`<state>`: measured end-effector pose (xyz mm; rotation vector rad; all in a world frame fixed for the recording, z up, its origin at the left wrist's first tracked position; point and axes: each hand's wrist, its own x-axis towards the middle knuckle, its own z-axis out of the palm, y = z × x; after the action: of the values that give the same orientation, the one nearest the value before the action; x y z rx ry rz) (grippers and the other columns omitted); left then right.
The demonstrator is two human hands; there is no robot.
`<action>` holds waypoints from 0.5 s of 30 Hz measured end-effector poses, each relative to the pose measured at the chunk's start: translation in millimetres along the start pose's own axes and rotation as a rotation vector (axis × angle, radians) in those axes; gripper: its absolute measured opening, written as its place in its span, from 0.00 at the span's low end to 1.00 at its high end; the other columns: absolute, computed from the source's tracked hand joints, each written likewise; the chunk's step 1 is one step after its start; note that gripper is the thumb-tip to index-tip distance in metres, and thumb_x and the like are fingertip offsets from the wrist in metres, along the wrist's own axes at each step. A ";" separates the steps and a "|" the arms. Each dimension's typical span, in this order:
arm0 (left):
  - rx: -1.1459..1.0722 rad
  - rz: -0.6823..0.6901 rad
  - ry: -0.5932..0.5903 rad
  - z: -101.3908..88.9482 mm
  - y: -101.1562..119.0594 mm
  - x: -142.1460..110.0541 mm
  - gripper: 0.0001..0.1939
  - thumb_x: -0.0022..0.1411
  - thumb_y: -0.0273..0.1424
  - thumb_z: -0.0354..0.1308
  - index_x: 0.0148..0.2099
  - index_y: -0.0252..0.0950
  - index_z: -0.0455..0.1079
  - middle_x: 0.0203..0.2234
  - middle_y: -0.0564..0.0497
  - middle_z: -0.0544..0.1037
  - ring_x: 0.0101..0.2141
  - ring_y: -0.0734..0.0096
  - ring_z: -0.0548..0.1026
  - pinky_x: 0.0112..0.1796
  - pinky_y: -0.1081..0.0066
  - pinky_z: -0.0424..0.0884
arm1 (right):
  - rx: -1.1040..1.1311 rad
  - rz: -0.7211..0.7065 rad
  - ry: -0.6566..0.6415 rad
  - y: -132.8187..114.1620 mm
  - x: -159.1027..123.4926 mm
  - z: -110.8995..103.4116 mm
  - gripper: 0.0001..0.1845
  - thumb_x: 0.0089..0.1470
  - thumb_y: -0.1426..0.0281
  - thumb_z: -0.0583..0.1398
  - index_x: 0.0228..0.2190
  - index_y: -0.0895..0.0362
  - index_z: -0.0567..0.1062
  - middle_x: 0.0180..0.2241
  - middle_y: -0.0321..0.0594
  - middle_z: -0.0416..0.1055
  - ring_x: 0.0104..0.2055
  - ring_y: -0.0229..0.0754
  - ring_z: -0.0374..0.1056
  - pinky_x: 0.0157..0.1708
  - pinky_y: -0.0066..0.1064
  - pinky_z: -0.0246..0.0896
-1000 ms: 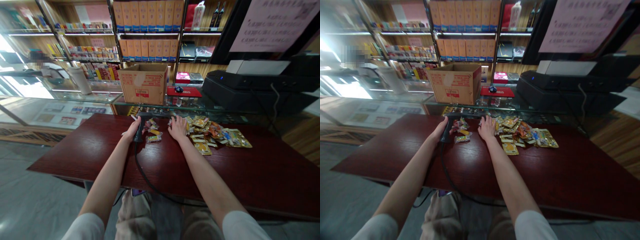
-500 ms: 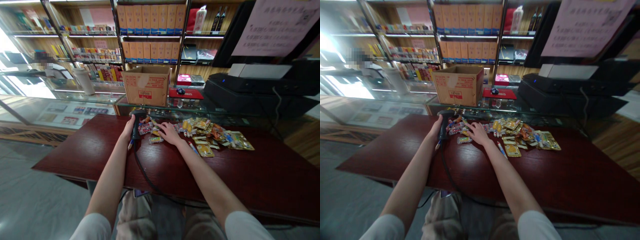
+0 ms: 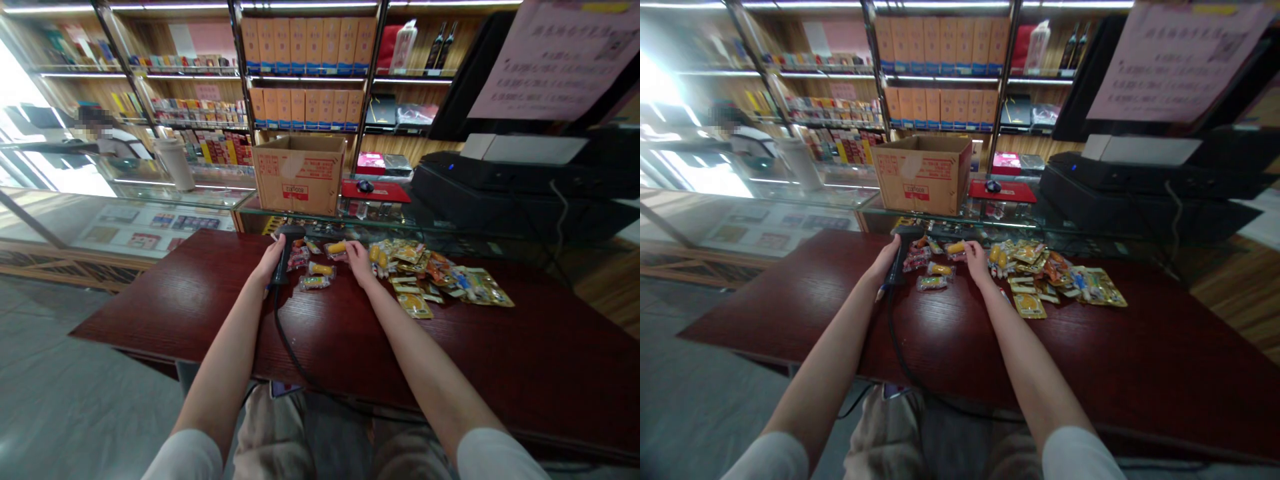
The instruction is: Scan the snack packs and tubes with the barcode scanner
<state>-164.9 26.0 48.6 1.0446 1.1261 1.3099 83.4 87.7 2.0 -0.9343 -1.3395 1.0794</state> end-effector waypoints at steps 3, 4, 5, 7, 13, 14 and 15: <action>0.006 -0.009 -0.029 5.2 -1.5 -0.6 0.32 0.64 0.57 0.50 0.40 0.29 0.75 0.16 0.50 0.72 0.14 0.75 0.66 0.17 0.75 0.61 | 0.235 0.082 0.060 -1.6 2.3 -7.0 0.26 0.48 0.45 0.63 0.35 0.51 0.63 0.31 0.32 0.74 0.28 0.40 0.76 0.30 0.33 0.72; 0.005 -0.012 -0.038 7.1 -1.8 -1.0 0.31 0.64 0.56 0.51 0.40 0.30 0.74 0.18 0.49 0.74 0.14 0.76 0.67 0.17 0.75 0.62 | 0.285 0.099 0.071 -2.8 2.5 -9.3 0.26 0.49 0.46 0.64 0.35 0.50 0.62 0.31 0.31 0.74 0.28 0.39 0.76 0.29 0.32 0.72; 0.006 -0.015 -0.045 9.0 -2.2 -1.6 0.30 0.64 0.55 0.51 0.41 0.30 0.74 0.20 0.48 0.75 0.15 0.77 0.67 0.17 0.76 0.63 | 0.320 0.111 0.082 -4.1 2.8 -11.5 0.25 0.49 0.47 0.64 0.35 0.50 0.62 0.31 0.30 0.74 0.27 0.38 0.76 0.27 0.31 0.72; 0.017 -0.015 -0.061 12.4 -2.9 -3.0 0.28 0.64 0.54 0.53 0.41 0.31 0.73 0.25 0.46 0.78 0.15 0.78 0.67 0.18 0.76 0.64 | 0.362 0.124 0.107 -6.7 3.4 -15.1 0.24 0.49 0.50 0.66 0.35 0.51 0.63 0.30 0.29 0.74 0.25 0.37 0.75 0.25 0.28 0.70; 0.047 0.029 -0.126 17.7 -4.7 -6.5 0.26 0.63 0.53 0.55 0.42 0.32 0.71 0.31 0.43 0.80 0.16 0.78 0.68 0.18 0.76 0.62 | 0.454 0.066 0.071 -4.2 8.3 -20.5 0.22 0.41 0.56 0.69 0.31 0.54 0.68 0.33 0.35 0.76 0.36 0.41 0.77 0.37 0.31 0.72; 0.054 0.032 -0.132 18.3 -4.1 -7.1 0.27 0.63 0.54 0.55 0.42 0.32 0.71 0.32 0.43 0.81 0.16 0.78 0.68 0.18 0.76 0.62 | 0.416 0.046 0.078 -1.4 9.6 -20.8 0.22 0.40 0.57 0.70 0.29 0.54 0.67 0.34 0.36 0.75 0.36 0.41 0.77 0.36 0.31 0.71; 0.059 0.033 -0.134 19.1 -3.1 -7.8 0.27 0.62 0.54 0.55 0.42 0.32 0.71 0.33 0.42 0.81 0.16 0.78 0.68 0.17 0.76 0.62 | 0.359 0.021 0.091 2.1 11.0 -21.0 0.22 0.38 0.57 0.70 0.28 0.55 0.67 0.36 0.36 0.75 0.35 0.40 0.76 0.34 0.30 0.70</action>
<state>-145.2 19.1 48.9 1.1817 1.0558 1.2191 103.5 100.4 2.0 -0.7214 -1.0199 1.2291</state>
